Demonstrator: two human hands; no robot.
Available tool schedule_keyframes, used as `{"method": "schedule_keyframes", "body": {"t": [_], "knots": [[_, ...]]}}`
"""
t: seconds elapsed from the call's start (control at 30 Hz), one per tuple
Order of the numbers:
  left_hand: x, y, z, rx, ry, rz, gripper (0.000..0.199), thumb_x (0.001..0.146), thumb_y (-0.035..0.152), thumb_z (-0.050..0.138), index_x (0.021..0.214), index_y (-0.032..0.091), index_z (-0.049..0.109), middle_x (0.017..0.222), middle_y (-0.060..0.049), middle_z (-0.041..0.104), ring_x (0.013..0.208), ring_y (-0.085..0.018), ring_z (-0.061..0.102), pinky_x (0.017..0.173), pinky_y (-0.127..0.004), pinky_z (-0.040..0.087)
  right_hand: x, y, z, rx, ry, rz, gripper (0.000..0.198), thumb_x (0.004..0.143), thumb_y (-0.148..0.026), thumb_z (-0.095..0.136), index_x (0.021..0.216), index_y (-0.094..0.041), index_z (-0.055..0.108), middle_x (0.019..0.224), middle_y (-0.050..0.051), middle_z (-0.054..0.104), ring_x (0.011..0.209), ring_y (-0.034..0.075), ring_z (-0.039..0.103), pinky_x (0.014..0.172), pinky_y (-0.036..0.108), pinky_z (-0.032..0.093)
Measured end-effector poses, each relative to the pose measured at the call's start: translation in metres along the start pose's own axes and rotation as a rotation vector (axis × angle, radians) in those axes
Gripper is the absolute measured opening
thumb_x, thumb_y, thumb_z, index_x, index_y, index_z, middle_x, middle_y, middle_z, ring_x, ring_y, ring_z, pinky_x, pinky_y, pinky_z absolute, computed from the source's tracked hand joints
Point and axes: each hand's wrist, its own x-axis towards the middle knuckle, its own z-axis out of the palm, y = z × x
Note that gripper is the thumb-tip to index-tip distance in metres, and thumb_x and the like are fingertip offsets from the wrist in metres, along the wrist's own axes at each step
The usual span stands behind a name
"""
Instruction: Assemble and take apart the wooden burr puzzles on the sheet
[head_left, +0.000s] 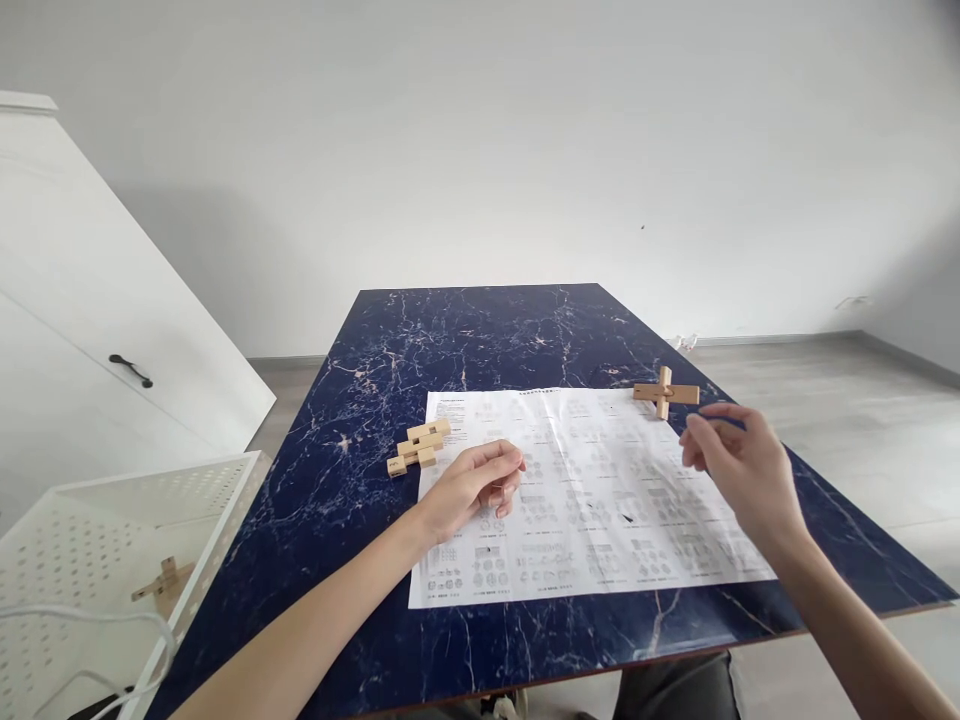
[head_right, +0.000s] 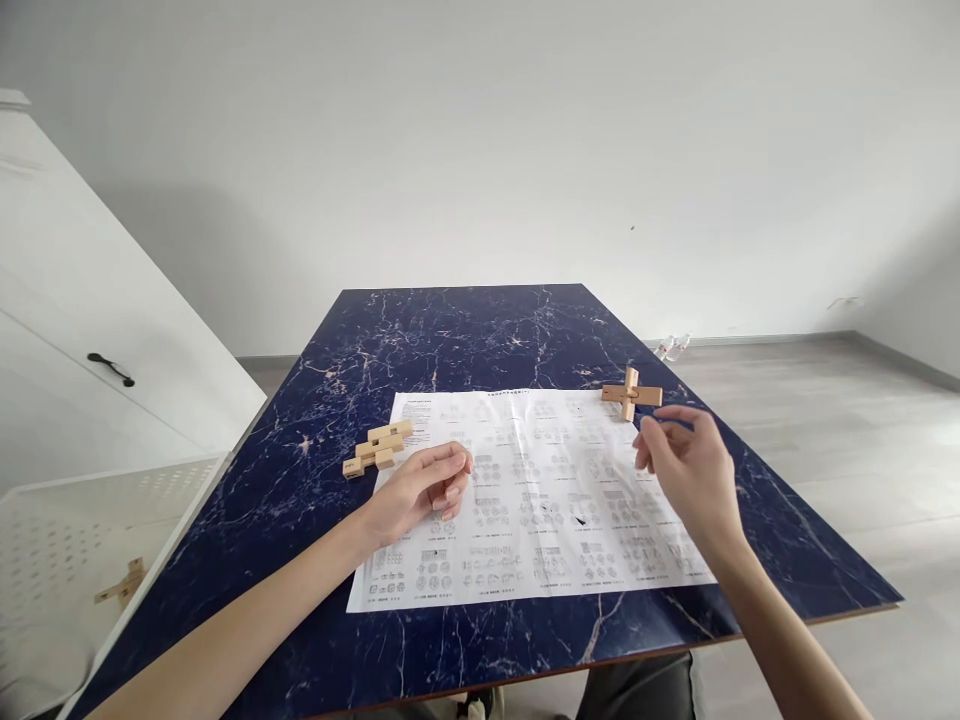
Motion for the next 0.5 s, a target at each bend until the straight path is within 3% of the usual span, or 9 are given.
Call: {"method": "schedule_keyframes", "body": {"t": [0.07, 0.17, 0.23, 0.4, 0.5], "knots": [[0.000, 0.000, 0.001, 0.022, -0.003, 0.001, 0.034, 0.095, 0.048, 0.076, 0.091, 0.016, 0.065, 0.066, 0.005, 0.049, 0.053, -0.008, 0.034, 0.054, -0.024, 0.038, -0.028, 0.001, -0.005, 0.144, -0.201, -0.016, 0.036, 0.094, -0.054, 0.075, 0.108, -0.026, 0.058, 0.068, 0.002, 0.069, 0.056, 0.022, 0.061, 0.055, 0.036, 0.049], [-0.002, -0.001, 0.003, 0.112, -0.011, 0.031, 0.034, 0.097, 0.050, 0.073, 0.092, 0.017, 0.064, 0.065, 0.006, 0.049, 0.054, -0.008, 0.036, 0.056, -0.025, 0.039, -0.064, 0.007, -0.007, 0.197, -0.334, 0.011, 0.037, 0.097, -0.058, 0.071, 0.110, -0.025, 0.061, 0.070, 0.001, 0.067, 0.055, 0.021, 0.060, 0.054, 0.035, 0.050], [-0.004, 0.001, 0.006, 0.286, -0.019, 0.078, 0.033, 0.098, 0.049, 0.071, 0.092, 0.018, 0.064, 0.067, 0.004, 0.052, 0.056, -0.010, 0.042, 0.058, -0.026, 0.040, -0.080, 0.012, -0.005, 0.191, -0.408, 0.018, 0.035, 0.099, -0.058, 0.068, 0.109, -0.025, 0.062, 0.069, 0.000, 0.066, 0.055, 0.020, 0.059, 0.053, 0.034, 0.049], [-0.016, 0.012, 0.008, 0.977, 0.030, 0.254, 0.023, 0.105, 0.040, 0.060, 0.096, 0.020, 0.069, 0.090, -0.006, 0.070, 0.078, -0.019, 0.060, 0.074, -0.034, 0.049, -0.094, 0.017, 0.000, 0.134, -0.421, 0.015, 0.035, 0.099, -0.060, 0.066, 0.098, -0.025, 0.066, 0.072, 0.002, 0.066, 0.059, 0.022, 0.061, 0.056, 0.036, 0.051], [-0.026, 0.022, -0.007, 1.321, 0.131, 0.420, 0.018, 0.105, 0.038, 0.060, 0.105, 0.022, 0.068, 0.105, -0.008, 0.071, 0.102, -0.026, 0.064, 0.097, -0.044, 0.050, -0.095, 0.017, 0.001, 0.134, -0.406, 0.006, 0.036, 0.099, -0.061, 0.066, 0.097, -0.025, 0.067, 0.074, 0.003, 0.067, 0.059, 0.022, 0.062, 0.056, 0.036, 0.052]]}}
